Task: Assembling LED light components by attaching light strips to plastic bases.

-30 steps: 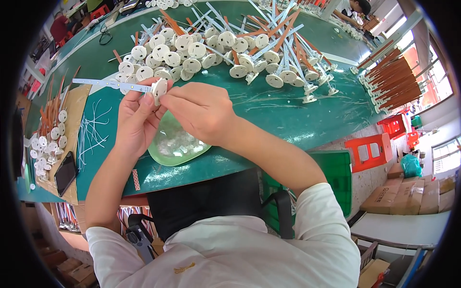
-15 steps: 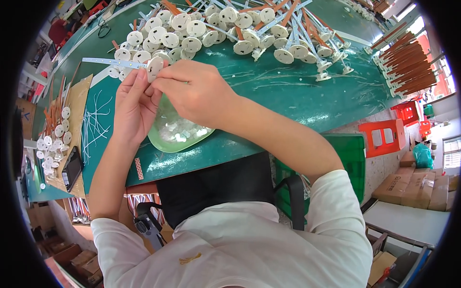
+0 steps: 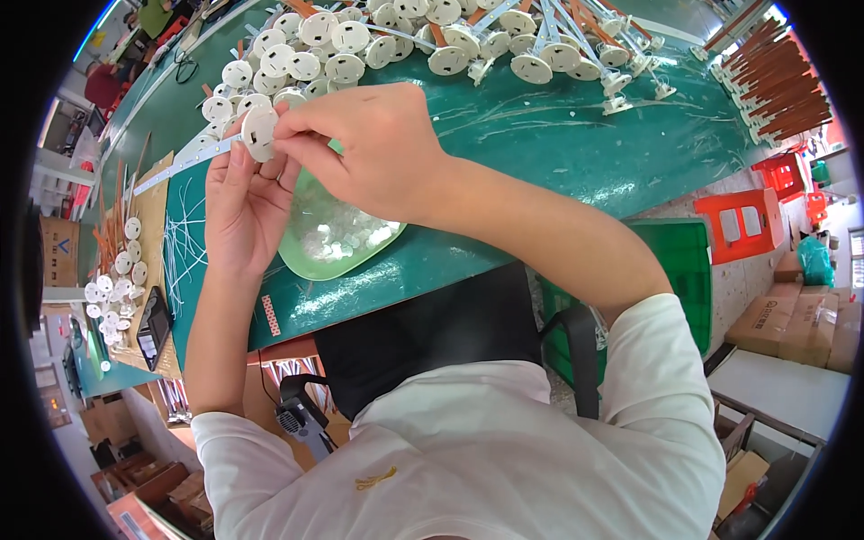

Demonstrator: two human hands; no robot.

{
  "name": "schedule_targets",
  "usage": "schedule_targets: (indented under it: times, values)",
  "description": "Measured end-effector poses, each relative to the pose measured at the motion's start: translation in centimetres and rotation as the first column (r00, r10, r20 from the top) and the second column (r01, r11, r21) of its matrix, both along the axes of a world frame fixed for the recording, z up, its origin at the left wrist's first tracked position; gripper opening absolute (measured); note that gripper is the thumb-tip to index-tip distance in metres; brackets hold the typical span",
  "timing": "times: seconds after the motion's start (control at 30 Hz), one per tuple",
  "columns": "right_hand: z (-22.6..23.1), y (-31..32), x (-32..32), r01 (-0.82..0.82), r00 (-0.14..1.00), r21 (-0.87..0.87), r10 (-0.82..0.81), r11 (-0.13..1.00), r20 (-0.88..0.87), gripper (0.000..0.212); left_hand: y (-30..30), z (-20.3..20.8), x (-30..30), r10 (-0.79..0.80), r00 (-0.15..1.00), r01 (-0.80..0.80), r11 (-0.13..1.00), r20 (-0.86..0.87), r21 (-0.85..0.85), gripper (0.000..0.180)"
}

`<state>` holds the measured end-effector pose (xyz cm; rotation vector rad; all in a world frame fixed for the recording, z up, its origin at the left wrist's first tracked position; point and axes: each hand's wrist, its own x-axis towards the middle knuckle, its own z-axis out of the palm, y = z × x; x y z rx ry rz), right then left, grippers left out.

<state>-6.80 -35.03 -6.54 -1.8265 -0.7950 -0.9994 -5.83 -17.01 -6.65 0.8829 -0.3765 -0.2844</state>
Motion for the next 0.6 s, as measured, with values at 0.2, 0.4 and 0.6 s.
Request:
schedule_targets:
  times: [0.2, 0.4, 0.6]
  values:
    - [-0.1, 0.0, 0.1, -0.005, 0.994, -0.063, 0.012, 0.998, 0.113, 0.012, 0.4, -0.4, 0.0, 0.019, 0.999, -0.021, 0.998, 0.035, 0.062, 0.037]
    - [0.5, -0.8, 0.7, -0.060, 0.983, -0.177, 0.089, 0.982, 0.159, 0.014, 0.7, 0.0, 0.2, -0.005, 1.000, 0.003, 0.998, 0.025, 0.057, 0.038]
    - [0.3, -1.0, 0.5, -0.043, 0.992, -0.169, 0.063, 0.985, 0.113, 0.014, 1.1, -0.2, 0.3, -0.072, 0.997, 0.072, 0.997, 0.020, 0.033, 0.038]
